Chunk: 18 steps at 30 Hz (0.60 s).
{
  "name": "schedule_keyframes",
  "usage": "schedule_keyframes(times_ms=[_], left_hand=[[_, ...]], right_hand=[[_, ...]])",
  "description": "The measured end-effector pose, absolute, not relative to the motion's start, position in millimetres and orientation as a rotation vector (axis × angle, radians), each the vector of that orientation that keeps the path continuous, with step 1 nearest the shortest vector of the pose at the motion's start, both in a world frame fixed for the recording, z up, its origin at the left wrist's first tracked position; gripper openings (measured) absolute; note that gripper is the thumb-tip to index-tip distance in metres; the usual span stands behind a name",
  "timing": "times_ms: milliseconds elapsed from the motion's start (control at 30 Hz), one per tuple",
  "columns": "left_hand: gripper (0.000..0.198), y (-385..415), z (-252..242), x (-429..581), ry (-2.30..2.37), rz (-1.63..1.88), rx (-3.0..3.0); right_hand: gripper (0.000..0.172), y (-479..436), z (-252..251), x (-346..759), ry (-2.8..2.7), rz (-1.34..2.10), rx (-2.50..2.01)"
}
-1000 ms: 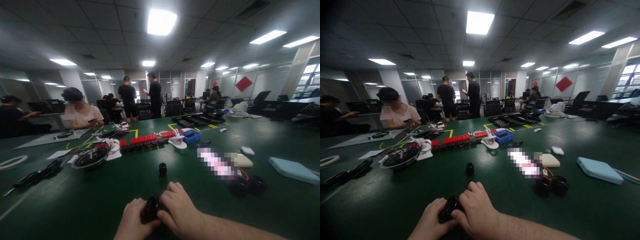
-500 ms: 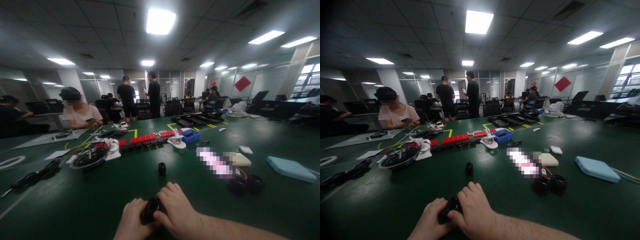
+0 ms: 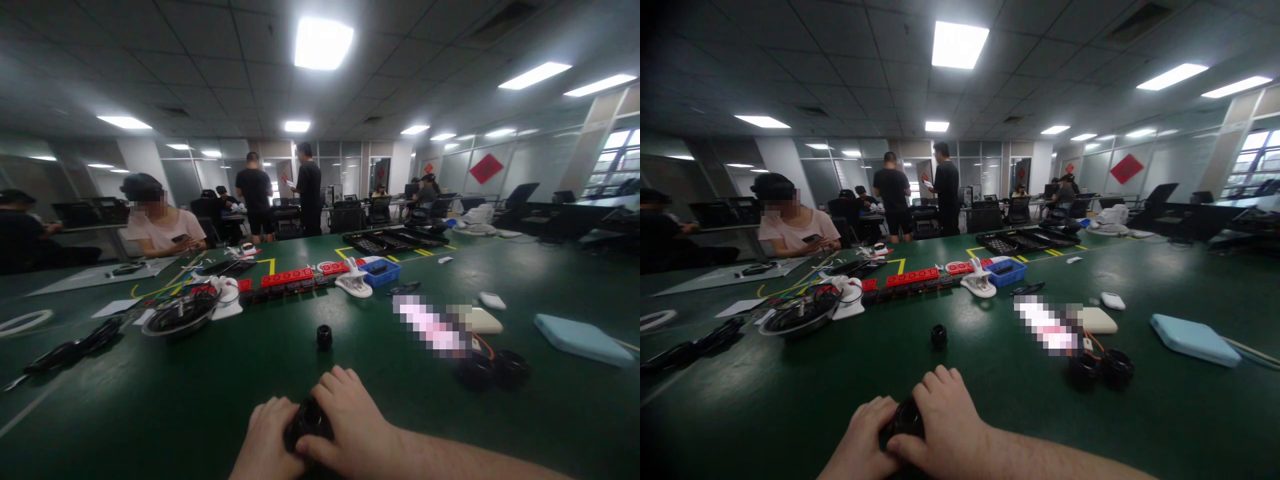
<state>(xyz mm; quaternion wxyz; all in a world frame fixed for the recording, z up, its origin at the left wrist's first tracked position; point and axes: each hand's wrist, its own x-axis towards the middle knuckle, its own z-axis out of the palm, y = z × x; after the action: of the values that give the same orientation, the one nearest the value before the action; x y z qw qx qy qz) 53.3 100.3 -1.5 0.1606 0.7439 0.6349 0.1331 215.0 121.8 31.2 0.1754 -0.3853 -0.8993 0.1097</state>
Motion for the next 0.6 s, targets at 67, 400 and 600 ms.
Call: schedule_keyframes(times_ms=[67, 400, 600], left_hand=[[0.011, 99.9, -1.9, 53.7, 1.811, 0.376, 2.123], [0.01, 99.7, -2.4, 54.4, 1.765, 0.433, 2.128], [0.009, 97.7, 3.6, 57.4, 1.793, 0.419, 2.107]], right_hand=[[0.035, 121.1, 31.8, 215.2, -2.529, 0.335, -1.093], [0.04, 119.3, 23.5, 214.6, -2.451, 0.421, -0.971], [0.03, 121.6, 21.0, 214.6, -2.473, 0.369, -0.864]])
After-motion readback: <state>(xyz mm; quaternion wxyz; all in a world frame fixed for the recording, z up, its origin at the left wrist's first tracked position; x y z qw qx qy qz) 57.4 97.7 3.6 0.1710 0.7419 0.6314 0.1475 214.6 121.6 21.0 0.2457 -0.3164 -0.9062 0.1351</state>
